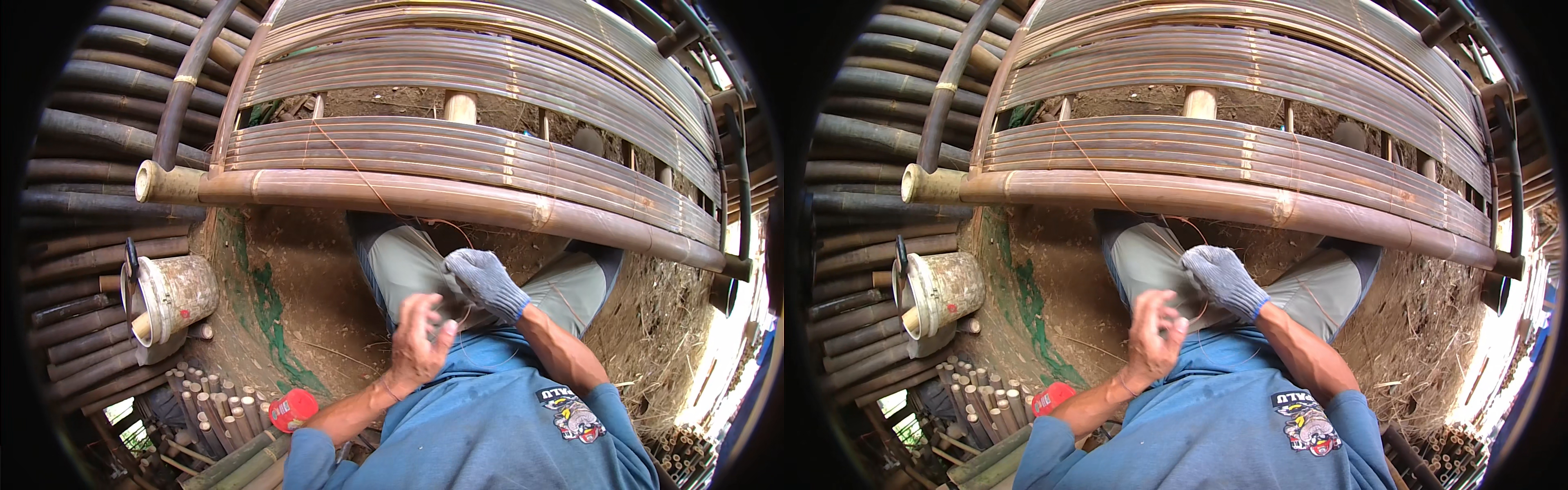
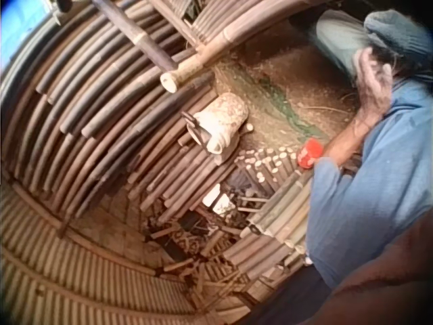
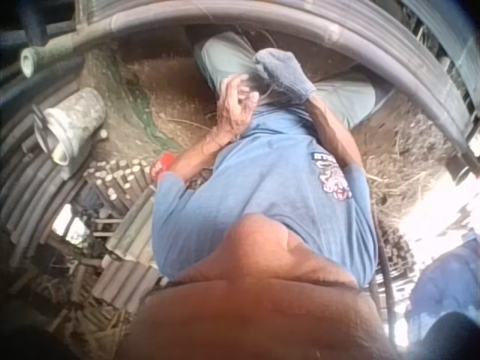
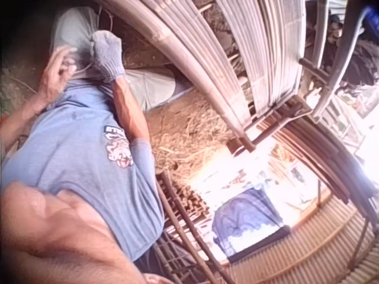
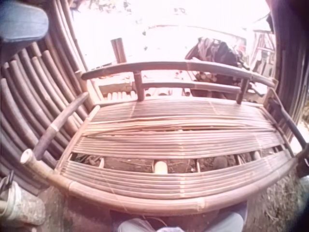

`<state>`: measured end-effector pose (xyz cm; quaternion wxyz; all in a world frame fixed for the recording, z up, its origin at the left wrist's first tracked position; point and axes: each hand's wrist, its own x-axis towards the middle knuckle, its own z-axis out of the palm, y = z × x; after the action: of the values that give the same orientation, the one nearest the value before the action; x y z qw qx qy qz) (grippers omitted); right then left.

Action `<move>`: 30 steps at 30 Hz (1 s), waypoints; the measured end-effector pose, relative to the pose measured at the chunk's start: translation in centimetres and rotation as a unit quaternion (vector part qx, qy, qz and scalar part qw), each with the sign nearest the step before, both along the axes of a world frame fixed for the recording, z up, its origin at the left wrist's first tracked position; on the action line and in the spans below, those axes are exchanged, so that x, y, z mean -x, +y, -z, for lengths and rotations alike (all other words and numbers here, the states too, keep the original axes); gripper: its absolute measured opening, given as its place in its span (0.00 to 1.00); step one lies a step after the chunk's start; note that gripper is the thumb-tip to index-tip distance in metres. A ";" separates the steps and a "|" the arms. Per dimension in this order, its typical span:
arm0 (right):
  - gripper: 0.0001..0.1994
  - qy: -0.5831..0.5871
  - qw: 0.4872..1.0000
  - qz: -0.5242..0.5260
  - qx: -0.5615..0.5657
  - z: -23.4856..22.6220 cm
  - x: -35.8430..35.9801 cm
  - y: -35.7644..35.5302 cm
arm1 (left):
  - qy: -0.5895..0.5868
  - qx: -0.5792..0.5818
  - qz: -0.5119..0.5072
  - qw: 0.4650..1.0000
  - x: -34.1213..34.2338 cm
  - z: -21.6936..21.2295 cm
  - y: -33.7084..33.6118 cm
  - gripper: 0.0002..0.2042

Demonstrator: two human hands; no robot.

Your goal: The person sits on the ground and weaves thin bamboo strips into a bamboo frame using a thin cord. They pull the cord through the strips, tie knots, and adjust the woven sections by hand.

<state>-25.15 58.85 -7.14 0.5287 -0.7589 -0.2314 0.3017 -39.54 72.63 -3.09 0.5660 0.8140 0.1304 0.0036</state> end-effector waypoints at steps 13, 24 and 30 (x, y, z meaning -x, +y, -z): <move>0.04 0.308 0.949 0.044 0.059 -8.7 4.7 -5.6 | 0.068 0.520 -0.148 0.839 -9.3 -1.1 -0.1 0.19; 0.14 0.390 0.920 0.000 -0.038 -7.2 3.1 -8.1 | 0.203 0.417 0.029 0.886 -9.8 -2.2 -2.7 0.24; 0.14 0.520 0.854 0.005 -0.039 -5.5 3.7 -8.2 | 0.209 0.379 0.095 0.896 -9.4 -2.0 -3.5 0.23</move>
<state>-28.88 50.64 -1.63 0.6027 -0.4715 0.0693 0.6400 -30.10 69.17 -1.11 0.7890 0.5281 0.1596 -0.2704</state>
